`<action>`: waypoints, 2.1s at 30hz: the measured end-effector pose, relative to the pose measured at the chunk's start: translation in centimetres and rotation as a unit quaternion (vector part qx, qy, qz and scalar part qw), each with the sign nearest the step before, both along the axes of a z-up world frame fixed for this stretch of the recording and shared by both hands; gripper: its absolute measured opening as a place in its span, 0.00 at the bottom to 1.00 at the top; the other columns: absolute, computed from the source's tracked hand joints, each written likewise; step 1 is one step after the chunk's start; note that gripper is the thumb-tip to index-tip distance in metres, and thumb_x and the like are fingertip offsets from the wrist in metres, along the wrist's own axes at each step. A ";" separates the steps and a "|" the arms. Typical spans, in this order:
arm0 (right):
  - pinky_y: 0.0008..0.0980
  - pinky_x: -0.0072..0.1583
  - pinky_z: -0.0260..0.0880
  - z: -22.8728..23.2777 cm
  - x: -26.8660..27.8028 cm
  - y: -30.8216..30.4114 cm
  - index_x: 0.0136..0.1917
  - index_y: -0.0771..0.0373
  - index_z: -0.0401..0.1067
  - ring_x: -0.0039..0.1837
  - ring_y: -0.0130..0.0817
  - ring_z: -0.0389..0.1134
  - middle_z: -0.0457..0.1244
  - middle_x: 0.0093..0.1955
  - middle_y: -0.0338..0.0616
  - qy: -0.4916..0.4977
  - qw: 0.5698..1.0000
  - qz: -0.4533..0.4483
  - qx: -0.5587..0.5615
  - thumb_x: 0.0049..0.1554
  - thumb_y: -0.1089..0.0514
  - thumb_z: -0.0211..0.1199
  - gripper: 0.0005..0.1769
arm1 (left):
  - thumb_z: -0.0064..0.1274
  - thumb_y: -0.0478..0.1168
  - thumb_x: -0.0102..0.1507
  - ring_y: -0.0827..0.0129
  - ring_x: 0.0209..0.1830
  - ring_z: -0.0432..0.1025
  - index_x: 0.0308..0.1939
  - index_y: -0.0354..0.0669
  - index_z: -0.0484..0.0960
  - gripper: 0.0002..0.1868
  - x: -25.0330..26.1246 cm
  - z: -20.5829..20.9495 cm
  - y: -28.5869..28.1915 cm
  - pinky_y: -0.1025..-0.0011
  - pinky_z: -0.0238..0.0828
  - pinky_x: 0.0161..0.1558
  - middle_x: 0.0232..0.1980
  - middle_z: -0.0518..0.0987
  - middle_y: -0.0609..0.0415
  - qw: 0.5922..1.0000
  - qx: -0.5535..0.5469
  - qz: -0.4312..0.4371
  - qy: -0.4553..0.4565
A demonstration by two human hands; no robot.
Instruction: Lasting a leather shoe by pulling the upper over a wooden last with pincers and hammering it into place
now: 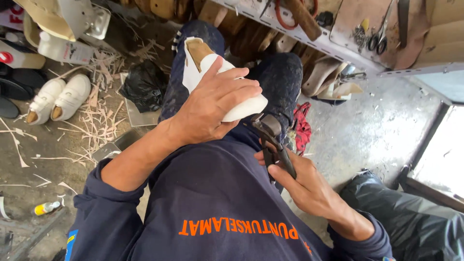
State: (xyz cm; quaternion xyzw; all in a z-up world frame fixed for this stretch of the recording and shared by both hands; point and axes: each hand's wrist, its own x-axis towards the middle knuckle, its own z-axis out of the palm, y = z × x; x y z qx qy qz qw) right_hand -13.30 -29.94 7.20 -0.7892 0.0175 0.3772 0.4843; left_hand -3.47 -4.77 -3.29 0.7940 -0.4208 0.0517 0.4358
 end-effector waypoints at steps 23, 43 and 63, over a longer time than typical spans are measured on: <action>0.27 0.48 0.70 -0.3 -1.0 -0.4 0.53 0.56 0.78 0.35 0.23 0.68 0.67 0.29 0.32 0.040 0.995 0.036 -0.085 0.64 0.48 0.51 0.17 | 0.55 0.41 0.72 0.39 0.73 0.69 0.70 0.29 0.66 0.27 0.0 0.2 0.6 0.33 0.46 0.78 0.68 0.74 0.34 0.999 -0.025 -0.023 -0.011; 0.25 0.42 0.72 -2.9 1.6 5.3 0.62 0.59 0.75 0.32 0.21 0.70 0.66 0.33 0.30 -0.207 0.974 -0.038 -0.089 0.65 0.52 0.49 0.19 | 0.52 0.49 0.71 0.46 0.80 0.63 0.74 0.36 0.60 0.33 2.0 0.8 2.5 0.37 0.44 0.85 0.75 0.68 0.41 0.989 -0.129 0.015 0.070; 0.26 0.47 0.75 -8.2 4.4 5.5 0.65 0.56 0.74 0.37 0.24 0.74 0.71 0.37 0.34 -0.325 0.938 -0.043 -0.115 0.65 0.53 0.53 0.18 | 0.55 0.27 0.61 0.45 0.79 0.66 0.75 0.45 0.61 0.39 4.1 0.8 2.8 0.43 0.49 0.86 0.75 0.70 0.51 0.978 -0.150 0.038 0.141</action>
